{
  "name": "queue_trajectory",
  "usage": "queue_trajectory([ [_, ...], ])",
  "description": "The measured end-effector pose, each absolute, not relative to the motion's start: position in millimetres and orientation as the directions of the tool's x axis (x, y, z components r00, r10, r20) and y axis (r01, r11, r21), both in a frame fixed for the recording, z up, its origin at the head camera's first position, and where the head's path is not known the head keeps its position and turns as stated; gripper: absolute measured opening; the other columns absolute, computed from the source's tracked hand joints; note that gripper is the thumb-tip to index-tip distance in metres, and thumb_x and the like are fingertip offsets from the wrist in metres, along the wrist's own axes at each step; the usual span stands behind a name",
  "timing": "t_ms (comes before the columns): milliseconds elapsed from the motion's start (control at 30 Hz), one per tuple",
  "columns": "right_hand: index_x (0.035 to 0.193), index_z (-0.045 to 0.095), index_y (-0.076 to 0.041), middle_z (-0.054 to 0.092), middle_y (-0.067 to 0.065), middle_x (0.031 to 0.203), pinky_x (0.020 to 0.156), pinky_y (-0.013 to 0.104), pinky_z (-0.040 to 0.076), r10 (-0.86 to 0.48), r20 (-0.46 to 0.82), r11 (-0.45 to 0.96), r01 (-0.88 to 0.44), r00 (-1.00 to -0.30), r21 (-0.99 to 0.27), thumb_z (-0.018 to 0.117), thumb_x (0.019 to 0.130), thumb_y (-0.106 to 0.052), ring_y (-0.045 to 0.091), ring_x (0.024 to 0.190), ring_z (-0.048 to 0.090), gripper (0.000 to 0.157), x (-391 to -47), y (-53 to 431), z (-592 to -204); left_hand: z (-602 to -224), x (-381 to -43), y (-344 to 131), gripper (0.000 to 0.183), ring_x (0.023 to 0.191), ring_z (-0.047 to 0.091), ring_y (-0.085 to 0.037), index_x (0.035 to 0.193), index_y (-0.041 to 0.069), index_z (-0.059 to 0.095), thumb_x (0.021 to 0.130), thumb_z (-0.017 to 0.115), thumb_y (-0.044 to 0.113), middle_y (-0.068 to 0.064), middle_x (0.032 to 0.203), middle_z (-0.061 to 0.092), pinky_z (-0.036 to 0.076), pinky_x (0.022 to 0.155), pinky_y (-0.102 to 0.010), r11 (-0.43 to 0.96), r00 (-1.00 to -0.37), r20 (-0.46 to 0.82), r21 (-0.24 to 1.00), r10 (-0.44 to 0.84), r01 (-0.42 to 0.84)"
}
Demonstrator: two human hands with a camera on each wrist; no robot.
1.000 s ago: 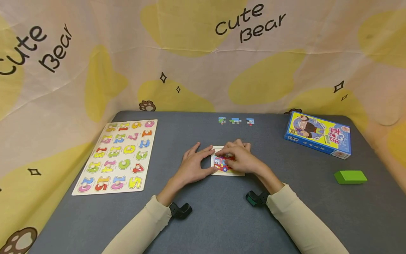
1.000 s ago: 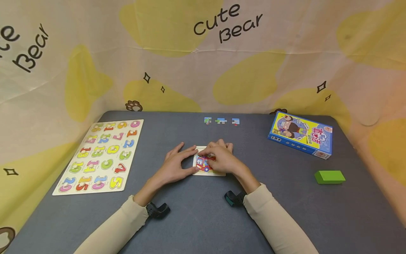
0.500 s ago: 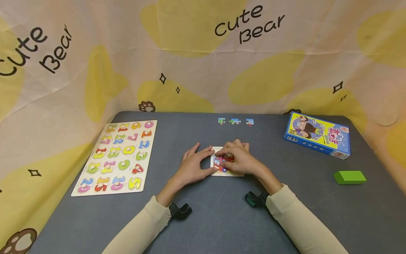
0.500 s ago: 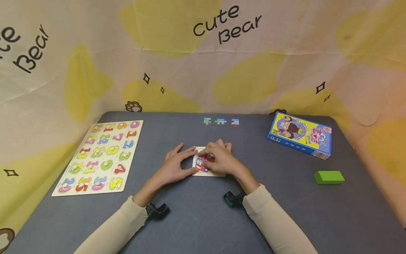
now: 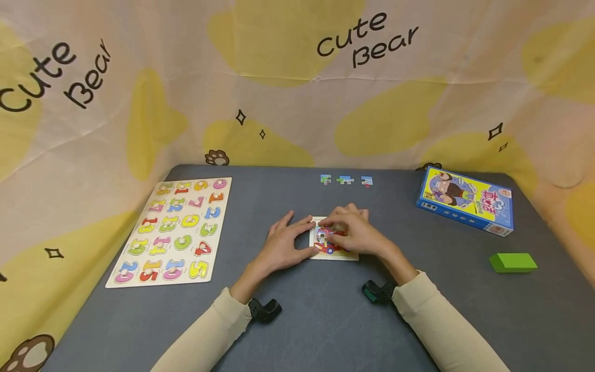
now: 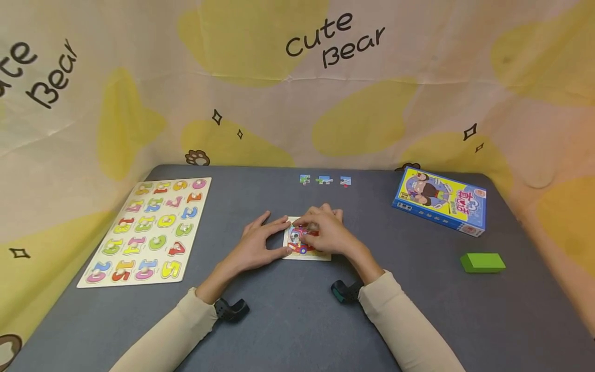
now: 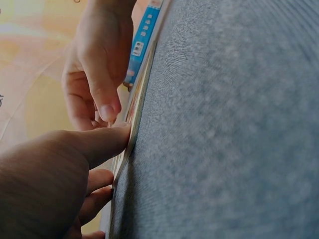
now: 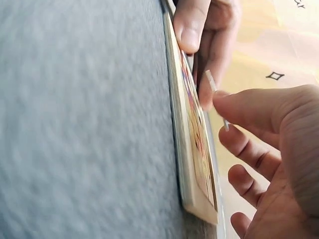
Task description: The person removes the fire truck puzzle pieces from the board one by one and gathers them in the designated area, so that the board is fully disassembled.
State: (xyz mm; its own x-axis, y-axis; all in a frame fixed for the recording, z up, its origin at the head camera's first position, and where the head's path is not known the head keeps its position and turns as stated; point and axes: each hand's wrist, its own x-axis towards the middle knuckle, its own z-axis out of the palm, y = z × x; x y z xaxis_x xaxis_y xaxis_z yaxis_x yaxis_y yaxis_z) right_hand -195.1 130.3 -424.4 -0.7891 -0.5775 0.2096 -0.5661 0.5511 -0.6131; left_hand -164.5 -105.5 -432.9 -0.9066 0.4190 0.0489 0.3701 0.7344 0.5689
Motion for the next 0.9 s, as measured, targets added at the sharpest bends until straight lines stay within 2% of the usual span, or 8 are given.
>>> queue_trajectory([
  [300,0.120,0.076,-0.017,0.069,-0.001,0.105,0.082,0.043,0.018,-0.552,0.229,0.522,-0.546,-0.802,-0.655,0.076,0.085,-0.012,0.023,0.092,0.044,0.035,-203.8,140.2,-423.1,-432.2,-163.7,-106.4,0.064,0.158,0.018,-0.038,0.145,0.018,0.059,0.089,0.076,0.041,0.001,0.160,0.046,0.015,0.123,-0.064,0.729,-0.905,0.048,0.576,0.422,0.371],
  [500,0.122,0.075,-0.015,0.070,0.003,0.109,0.081,0.043,0.017,-0.523,0.204,0.521,-0.500,-0.827,-0.692,0.077,0.089,-0.011,0.028,0.093,0.044,0.034,-218.3,148.7,-420.4,-432.5,-163.6,-106.2,0.064,0.158,0.017,-0.040,0.145,0.017,0.059,0.088,0.076,0.041,0.000,0.160,0.046,0.014,0.123,-0.064,0.722,-0.904,0.052,0.584,0.424,0.372],
  [633,0.122,0.075,-0.014,0.067,0.005,0.102,0.081,0.043,0.018,-0.495,0.170,0.558,-0.462,-0.852,-0.689,0.076,0.090,-0.013,0.024,0.093,0.045,0.032,-236.2,152.1,-420.1,-433.0,-163.8,-106.3,0.064,0.158,0.018,-0.039,0.145,0.017,0.059,0.088,0.076,0.040,0.000,0.159,0.047,0.015,0.123,-0.064,0.725,-0.905,0.052,0.580,0.421,0.371],
  [733,0.121,0.075,-0.010,0.067,0.008,0.097,0.082,0.042,0.022,-0.491,0.164,0.573,-0.460,-0.855,-0.678,0.076,0.090,-0.012,0.023,0.090,0.047,0.031,-250.7,151.5,-419.8,-432.7,-163.8,-106.5,0.064,0.158,0.018,-0.039,0.145,0.017,0.059,0.088,0.077,0.040,0.001,0.159,0.047,0.015,0.123,-0.063,0.728,-0.907,0.052,0.577,0.418,0.369],
  [900,0.119,0.075,-0.008,0.073,0.009,0.104,0.081,0.037,0.033,-0.494,0.129,0.611,-0.449,-0.860,-0.652,0.075,0.089,-0.012,0.021,0.088,0.054,0.031,-267.4,146.7,-418.9,-431.8,-163.7,-106.2,0.065,0.158,0.018,-0.039,0.146,0.018,0.058,0.088,0.076,0.041,0.002,0.159,0.047,0.016,0.122,-0.063,0.730,-0.905,0.046,0.575,0.422,0.370],
])
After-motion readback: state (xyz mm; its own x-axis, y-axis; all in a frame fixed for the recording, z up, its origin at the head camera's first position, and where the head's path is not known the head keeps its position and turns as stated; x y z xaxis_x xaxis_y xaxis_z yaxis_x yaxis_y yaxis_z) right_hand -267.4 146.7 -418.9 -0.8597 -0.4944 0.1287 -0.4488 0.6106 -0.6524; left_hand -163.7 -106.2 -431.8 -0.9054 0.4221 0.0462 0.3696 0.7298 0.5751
